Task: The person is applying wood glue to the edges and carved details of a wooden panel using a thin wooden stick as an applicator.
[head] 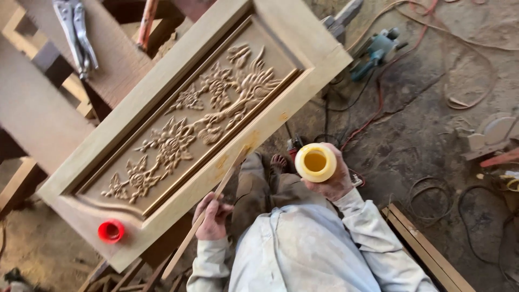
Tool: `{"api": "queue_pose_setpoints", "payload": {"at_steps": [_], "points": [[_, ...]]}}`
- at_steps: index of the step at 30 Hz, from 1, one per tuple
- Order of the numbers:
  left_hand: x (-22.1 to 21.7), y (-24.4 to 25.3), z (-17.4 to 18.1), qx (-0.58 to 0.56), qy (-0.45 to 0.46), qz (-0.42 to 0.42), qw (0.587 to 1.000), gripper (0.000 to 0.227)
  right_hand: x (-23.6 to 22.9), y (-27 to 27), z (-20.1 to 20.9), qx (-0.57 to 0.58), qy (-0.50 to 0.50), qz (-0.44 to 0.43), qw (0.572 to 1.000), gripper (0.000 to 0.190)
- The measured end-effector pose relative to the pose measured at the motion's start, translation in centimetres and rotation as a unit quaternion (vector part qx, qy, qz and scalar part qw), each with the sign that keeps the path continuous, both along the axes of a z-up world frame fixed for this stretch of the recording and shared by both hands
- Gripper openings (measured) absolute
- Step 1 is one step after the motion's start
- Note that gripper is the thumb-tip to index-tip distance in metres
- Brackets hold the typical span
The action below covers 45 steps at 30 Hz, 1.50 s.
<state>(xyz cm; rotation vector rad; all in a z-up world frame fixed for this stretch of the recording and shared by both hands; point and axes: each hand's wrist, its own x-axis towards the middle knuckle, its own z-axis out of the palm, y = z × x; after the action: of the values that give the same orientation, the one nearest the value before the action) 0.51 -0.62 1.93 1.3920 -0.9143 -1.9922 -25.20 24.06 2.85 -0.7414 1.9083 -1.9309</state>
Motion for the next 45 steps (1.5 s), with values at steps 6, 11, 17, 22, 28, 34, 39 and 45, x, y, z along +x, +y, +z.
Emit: {"api": "queue_pose_setpoints", "payload": {"at_steps": [6, 11, 17, 22, 28, 34, 39, 45], "points": [[-4.1, -0.1, -0.4, -0.004, 0.048, -0.053, 0.997, 0.025, 0.4, -0.7, -0.2, -0.052, -0.096, 0.007, 0.994, 0.096], [-0.1, -1.4, 2.2, 0.01, 0.045, -0.063, 0.997, 0.024, 0.1, 0.2, 0.3, -0.043, -0.087, -0.007, 0.995, 0.096], [-3.7, -2.2, 12.1, -0.113, 0.121, -0.203, 0.965, 0.02, -0.9, 0.9, 1.6, -0.005, -0.043, -0.013, 0.999, 0.096], [-15.8, -4.2, 21.5, -0.32, 0.089, -0.471, 0.817, 0.011, -4.1, -0.3, 4.2, 0.066, 0.142, -0.027, 0.987, 0.089], [-24.6, -2.3, 21.8, -0.456, 0.203, -0.586, 0.638, 0.022, -7.0, -0.5, 6.6, 0.144, 0.268, -0.087, 0.948, 0.089], [-30.5, 0.9, 19.5, -0.473, 0.272, -0.554, 0.629, 0.019, -10.5, -0.8, 10.0, 0.193, 0.415, -0.186, 0.869, 0.063], [-34.2, -0.2, 20.9, -0.451, 0.326, -0.625, 0.548, 0.028, -12.7, 3.2, 12.8, 0.224, 0.293, -0.2, 0.908, 0.038], [-37.0, 2.3, 22.0, -0.477, 0.386, -0.562, 0.555, 0.023, -16.3, 2.3, 20.4, 0.269, 0.388, -0.166, 0.866, 0.046]]}}
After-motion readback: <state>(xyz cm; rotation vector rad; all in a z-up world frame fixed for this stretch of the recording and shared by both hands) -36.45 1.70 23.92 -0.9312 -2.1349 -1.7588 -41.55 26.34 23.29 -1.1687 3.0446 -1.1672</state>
